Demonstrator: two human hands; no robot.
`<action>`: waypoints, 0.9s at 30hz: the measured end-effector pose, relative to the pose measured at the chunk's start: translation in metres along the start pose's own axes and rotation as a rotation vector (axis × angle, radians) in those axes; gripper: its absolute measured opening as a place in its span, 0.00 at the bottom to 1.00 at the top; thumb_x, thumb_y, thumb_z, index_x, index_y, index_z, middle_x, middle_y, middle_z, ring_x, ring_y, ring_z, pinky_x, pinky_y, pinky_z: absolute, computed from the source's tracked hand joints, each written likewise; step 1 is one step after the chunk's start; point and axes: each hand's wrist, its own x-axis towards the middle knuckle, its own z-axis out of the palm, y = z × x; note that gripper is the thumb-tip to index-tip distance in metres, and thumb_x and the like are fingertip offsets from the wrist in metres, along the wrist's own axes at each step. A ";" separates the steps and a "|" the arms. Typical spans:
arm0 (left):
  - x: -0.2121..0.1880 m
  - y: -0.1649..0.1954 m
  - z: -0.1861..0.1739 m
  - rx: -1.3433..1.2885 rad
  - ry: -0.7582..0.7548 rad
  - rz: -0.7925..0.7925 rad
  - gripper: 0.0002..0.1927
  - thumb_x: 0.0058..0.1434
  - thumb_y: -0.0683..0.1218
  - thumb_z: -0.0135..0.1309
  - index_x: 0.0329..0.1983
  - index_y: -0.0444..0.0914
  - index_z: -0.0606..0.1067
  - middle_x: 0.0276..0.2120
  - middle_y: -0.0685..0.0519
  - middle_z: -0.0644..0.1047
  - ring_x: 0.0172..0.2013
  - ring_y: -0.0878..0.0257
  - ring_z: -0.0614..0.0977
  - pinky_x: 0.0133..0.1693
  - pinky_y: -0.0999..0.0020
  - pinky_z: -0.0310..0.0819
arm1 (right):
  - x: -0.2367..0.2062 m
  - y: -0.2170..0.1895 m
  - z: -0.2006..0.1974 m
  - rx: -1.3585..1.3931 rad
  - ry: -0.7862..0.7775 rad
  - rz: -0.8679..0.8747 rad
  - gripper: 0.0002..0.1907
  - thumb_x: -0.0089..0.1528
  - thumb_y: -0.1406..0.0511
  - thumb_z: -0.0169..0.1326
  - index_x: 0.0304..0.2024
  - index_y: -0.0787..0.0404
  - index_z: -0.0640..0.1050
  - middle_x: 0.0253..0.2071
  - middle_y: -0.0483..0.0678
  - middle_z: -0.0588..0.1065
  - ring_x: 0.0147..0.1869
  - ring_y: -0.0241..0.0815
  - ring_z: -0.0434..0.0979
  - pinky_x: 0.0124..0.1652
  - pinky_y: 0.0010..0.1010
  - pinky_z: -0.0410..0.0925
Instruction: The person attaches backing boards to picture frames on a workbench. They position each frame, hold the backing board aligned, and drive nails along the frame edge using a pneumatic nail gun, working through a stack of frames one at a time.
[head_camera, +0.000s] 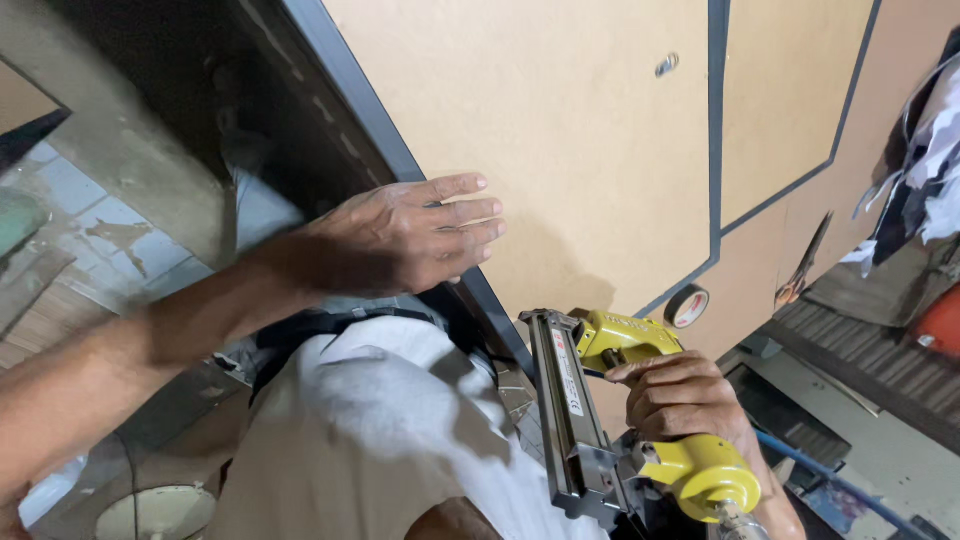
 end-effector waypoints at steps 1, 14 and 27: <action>0.000 0.007 0.005 -0.030 0.035 -0.011 0.09 0.62 0.42 0.60 0.45 0.35 0.80 0.51 0.46 0.80 0.58 0.56 0.80 0.67 0.56 0.69 | -0.010 0.001 0.004 0.003 0.006 0.017 0.13 0.58 0.61 0.59 0.24 0.61 0.73 0.23 0.46 0.75 0.28 0.44 0.80 0.50 0.45 0.80; 0.004 0.042 0.014 0.035 0.039 -0.157 0.04 0.62 0.33 0.55 0.38 0.26 0.78 0.39 0.41 0.81 0.42 0.58 0.85 0.41 0.75 0.84 | -0.044 0.011 -0.009 -0.104 -0.257 0.040 0.12 0.54 0.56 0.62 0.26 0.57 0.79 0.26 0.45 0.78 0.33 0.44 0.83 0.51 0.45 0.78; 0.034 0.051 -0.018 0.550 -0.159 0.261 0.14 0.47 0.39 0.57 0.33 0.23 0.80 0.34 0.39 0.81 0.37 0.51 0.86 0.32 0.70 0.82 | -0.105 0.012 0.025 -0.252 0.401 -0.073 0.18 0.54 0.59 0.61 0.20 0.57 0.66 0.21 0.43 0.70 0.27 0.38 0.76 0.46 0.44 0.78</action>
